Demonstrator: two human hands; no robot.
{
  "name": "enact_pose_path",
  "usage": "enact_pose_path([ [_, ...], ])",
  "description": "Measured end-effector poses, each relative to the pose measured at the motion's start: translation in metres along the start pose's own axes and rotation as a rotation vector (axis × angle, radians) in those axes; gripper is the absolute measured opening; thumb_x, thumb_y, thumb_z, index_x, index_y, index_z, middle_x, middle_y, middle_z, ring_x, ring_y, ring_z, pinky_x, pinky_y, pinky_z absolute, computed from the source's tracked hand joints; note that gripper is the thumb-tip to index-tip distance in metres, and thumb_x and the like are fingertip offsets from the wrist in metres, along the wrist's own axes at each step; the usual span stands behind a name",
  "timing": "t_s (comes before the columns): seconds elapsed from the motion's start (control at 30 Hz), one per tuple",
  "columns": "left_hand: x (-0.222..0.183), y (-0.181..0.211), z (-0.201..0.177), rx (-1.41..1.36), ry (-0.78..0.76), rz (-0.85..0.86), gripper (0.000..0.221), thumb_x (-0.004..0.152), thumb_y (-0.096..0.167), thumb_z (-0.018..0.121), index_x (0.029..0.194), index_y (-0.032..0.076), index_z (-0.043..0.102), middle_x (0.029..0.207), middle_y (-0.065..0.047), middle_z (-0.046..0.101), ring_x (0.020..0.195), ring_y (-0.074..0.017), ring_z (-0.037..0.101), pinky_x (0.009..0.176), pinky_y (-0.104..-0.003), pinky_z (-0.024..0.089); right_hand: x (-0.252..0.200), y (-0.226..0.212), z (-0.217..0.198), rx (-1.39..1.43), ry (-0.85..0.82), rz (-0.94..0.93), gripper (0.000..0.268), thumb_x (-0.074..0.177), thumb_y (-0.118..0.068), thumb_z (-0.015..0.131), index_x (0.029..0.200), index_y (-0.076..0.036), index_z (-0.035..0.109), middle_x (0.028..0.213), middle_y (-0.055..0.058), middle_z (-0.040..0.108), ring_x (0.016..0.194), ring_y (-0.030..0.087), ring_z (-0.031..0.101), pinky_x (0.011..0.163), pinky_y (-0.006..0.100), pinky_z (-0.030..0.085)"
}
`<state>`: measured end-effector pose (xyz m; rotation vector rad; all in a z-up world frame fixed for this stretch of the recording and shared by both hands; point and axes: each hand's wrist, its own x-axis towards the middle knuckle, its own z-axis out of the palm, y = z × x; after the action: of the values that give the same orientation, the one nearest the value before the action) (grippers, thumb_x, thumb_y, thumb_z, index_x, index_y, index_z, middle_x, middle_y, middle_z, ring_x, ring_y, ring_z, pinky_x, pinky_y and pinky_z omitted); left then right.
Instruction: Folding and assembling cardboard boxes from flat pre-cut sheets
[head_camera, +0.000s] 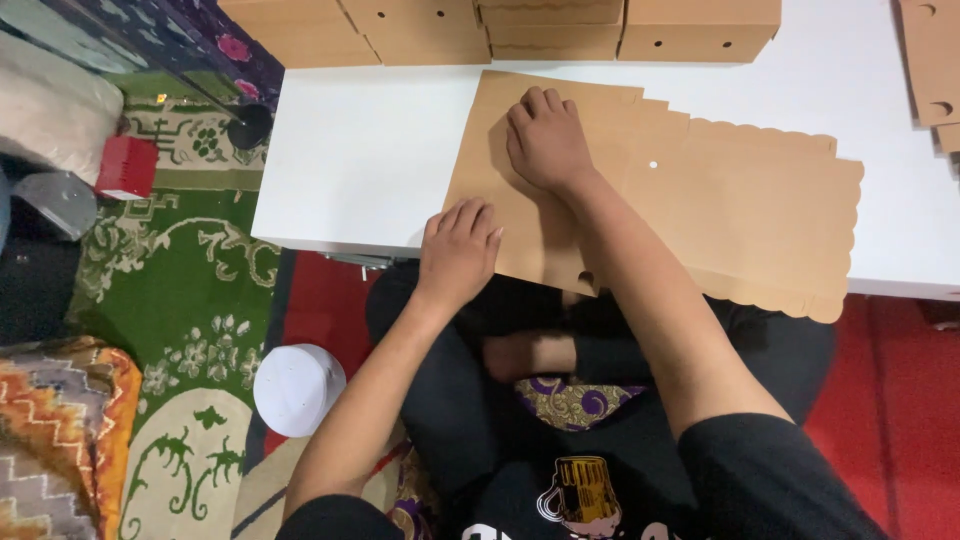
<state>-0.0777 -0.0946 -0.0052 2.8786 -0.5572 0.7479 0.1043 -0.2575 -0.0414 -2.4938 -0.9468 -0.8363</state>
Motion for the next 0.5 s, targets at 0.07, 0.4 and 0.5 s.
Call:
enact_pose_path([
  [0.07, 0.013, -0.009, 0.021, -0.010, 0.002, -0.025, 0.030, 0.098, 0.027, 0.061, 0.121, 0.009, 0.067, 0.123, -0.006, 0.067, 0.115, -0.0235, 0.064, 0.090, -0.040, 0.047, 0.001, -0.001, -0.001, 0.004, -0.012, -0.006, 0.023, 0.102, -0.023, 0.054, 0.098, -0.003, 0.064, 0.104, 0.015, 0.057, 0.089, 0.036, 0.052, 0.069, 0.047, 0.040],
  [0.4, 0.044, -0.024, 0.048, -0.010, 0.006, -0.013, 0.024, 0.104, 0.021, 0.056, 0.120, 0.006, 0.065, 0.122, -0.008, 0.066, 0.116, -0.0258, 0.062, 0.083, -0.040, 0.049, 0.004, -0.002, -0.004, 0.016, -0.037, 0.016, 0.018, 0.098, -0.022, 0.057, 0.100, -0.005, 0.064, 0.105, 0.012, 0.057, 0.088, 0.034, 0.052, 0.068, 0.046, 0.041],
  [0.5, 0.024, -0.019, 0.042, 0.033, 0.070, 0.021, 0.025, 0.102, 0.019, 0.058, 0.120, 0.004, 0.066, 0.122, -0.009, 0.067, 0.115, -0.0259, 0.063, 0.086, -0.038, 0.050, 0.004, -0.002, -0.007, 0.022, -0.071, 0.025, 0.019, 0.100, -0.022, 0.056, 0.101, -0.005, 0.064, 0.106, 0.013, 0.056, 0.089, 0.035, 0.051, 0.070, 0.047, 0.042],
])
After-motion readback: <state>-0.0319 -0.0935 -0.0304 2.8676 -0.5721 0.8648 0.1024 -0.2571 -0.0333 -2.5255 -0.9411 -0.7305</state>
